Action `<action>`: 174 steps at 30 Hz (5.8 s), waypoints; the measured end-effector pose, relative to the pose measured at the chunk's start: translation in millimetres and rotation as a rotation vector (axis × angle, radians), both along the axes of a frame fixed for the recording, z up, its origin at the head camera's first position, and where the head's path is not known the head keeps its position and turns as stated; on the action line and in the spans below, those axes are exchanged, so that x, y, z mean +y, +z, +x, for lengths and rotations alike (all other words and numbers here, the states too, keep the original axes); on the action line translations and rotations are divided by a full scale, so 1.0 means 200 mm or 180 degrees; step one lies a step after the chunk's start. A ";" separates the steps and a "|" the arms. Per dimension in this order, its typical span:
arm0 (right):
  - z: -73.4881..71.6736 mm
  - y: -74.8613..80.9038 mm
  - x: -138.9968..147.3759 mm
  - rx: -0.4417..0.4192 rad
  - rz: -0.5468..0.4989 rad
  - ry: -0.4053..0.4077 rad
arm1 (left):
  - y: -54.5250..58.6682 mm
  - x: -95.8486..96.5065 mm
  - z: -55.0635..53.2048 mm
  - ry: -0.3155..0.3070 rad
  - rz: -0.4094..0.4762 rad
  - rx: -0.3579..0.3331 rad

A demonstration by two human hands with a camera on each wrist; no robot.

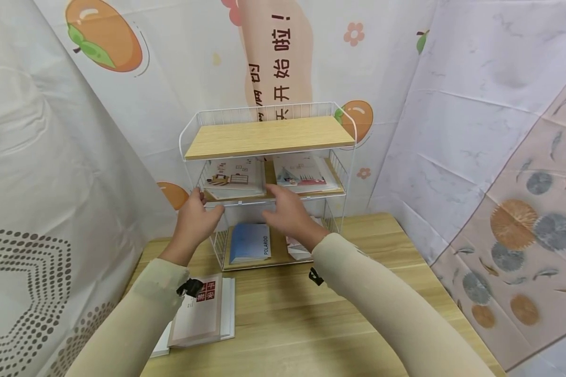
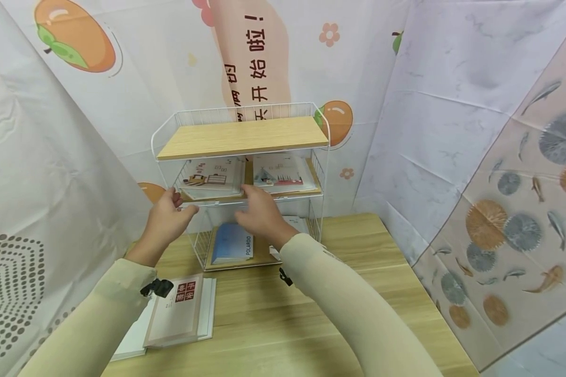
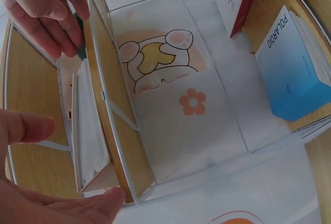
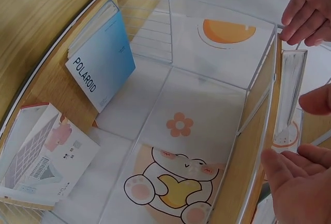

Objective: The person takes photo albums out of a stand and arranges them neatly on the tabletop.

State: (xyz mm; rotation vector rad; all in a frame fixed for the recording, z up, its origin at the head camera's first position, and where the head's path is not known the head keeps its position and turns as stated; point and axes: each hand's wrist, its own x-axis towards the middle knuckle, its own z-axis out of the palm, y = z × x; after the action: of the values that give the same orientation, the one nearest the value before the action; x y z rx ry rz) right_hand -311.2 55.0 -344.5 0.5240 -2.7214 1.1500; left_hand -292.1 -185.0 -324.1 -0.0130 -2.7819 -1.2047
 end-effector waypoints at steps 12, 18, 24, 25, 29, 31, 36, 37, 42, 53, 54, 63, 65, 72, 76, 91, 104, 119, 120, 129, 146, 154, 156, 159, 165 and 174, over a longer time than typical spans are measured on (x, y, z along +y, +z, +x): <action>-0.05 -0.02 -0.02 -0.0077 0.0154 0.0267 | 0.00 0.02 -0.03 -0.0020 -0.0302 -0.0086; -0.04 -0.02 -0.03 -0.0064 0.0337 0.0292 | 0.00 0.02 -0.04 -0.0001 -0.0088 -0.0098; -0.03 -0.02 -0.02 0.0072 0.0510 0.0284 | -0.01 0.02 -0.04 -0.0030 0.0179 -0.0082; -0.03 -0.02 -0.02 0.0098 0.0522 0.0295 | -0.01 0.02 -0.04 -0.0036 0.0205 -0.0069; -0.02 -0.03 -0.02 0.0192 0.0546 0.0324 | -0.01 0.01 -0.03 -0.0097 0.0303 -0.0062; -0.02 -0.03 -0.01 0.0265 0.0568 0.0320 | -0.02 0.01 -0.02 -0.0130 0.0333 -0.0070; -0.01 -0.04 -0.01 0.0463 0.0633 0.0295 | -0.02 0.00 0.00 -0.0174 0.0372 -0.0040; -0.01 -0.04 -0.01 0.0493 0.0640 0.0289 | -0.02 0.00 0.01 -0.0169 0.0378 -0.0029; 0.01 -0.03 -0.01 0.0556 0.0600 0.0259 | -0.02 -0.01 0.02 -0.0174 0.0442 -0.0003; 0.08 -0.02 -0.03 0.0306 -0.0067 -0.0042 | 0.00 -0.01 0.07 0.0007 0.0616 0.0046; 0.09 -0.02 -0.03 0.0281 -0.0131 -0.0084 | 0.00 -0.01 0.07 0.0029 0.0644 0.0056; 0.10 0.00 -0.04 0.0190 -0.0600 -0.0470 | 0.00 -0.03 0.08 0.0048 0.1075 0.0178; 0.10 0.00 -0.04 0.0157 -0.0645 -0.0500 | -0.01 -0.04 0.09 0.0060 0.1113 0.0142; 0.09 -0.01 -0.02 0.0005 -0.0977 -0.0573 | -0.03 -0.06 0.08 0.0007 0.1391 -0.0069; 0.07 -0.03 -0.01 -0.0076 -0.1139 -0.0622 | -0.03 -0.07 0.08 -0.0005 0.1513 -0.0227; 0.06 -0.09 0.02 -0.1556 -0.2273 -0.0471 | -0.06 -0.09 0.13 -0.0194 0.1673 -0.0632; 0.11 -0.16 0.03 -0.1655 -0.2119 -0.0389 | -0.13 -0.11 0.20 -0.0205 0.1623 -0.0454; 0.21 -0.27 0.05 -0.1695 -0.2101 -0.0390 | -0.25 -0.11 0.30 -0.0264 0.1733 -0.0376; 0.21 -0.28 0.05 -0.1673 -0.2114 -0.0377 | -0.26 -0.11 0.30 -0.0262 0.1738 -0.0373; 0.28 -0.35 0.05 -0.1502 -0.2050 -0.0323 | -0.34 -0.10 0.37 -0.0125 0.1691 -0.0385; 0.42 -0.54 0.05 -0.1379 -0.1922 -0.0301 | -0.51 -0.08 0.51 0.0163 0.1720 -0.0500; 0.47 -0.67 0.04 -0.1481 -0.1930 -0.0373 | -0.64 -0.09 0.56 0.0200 0.1706 -0.0511; 0.48 -0.69 0.03 -0.1494 -0.1895 -0.0413 | -0.67 -0.08 0.56 0.0228 0.1687 -0.0531; 0.49 -0.74 0.03 -0.1474 -0.1814 -0.0438 | -0.73 -0.08 0.57 0.0317 0.1689 -0.0564; 0.51 -0.84 0.02 -0.1499 -0.1727 -0.0462 | -0.85 -0.07 0.60 0.0508 0.1724 -0.0686; 0.52 -0.96 0.02 -0.1551 -0.1637 -0.0514 | -0.97 -0.07 0.63 0.0647 0.1716 -0.0804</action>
State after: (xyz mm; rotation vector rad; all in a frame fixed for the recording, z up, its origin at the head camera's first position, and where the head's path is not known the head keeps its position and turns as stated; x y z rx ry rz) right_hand -206.3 58.1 -535.8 -0.0575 -2.5760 2.0506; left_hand -166.5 -198.9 -517.9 0.4818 -2.4623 -1.9588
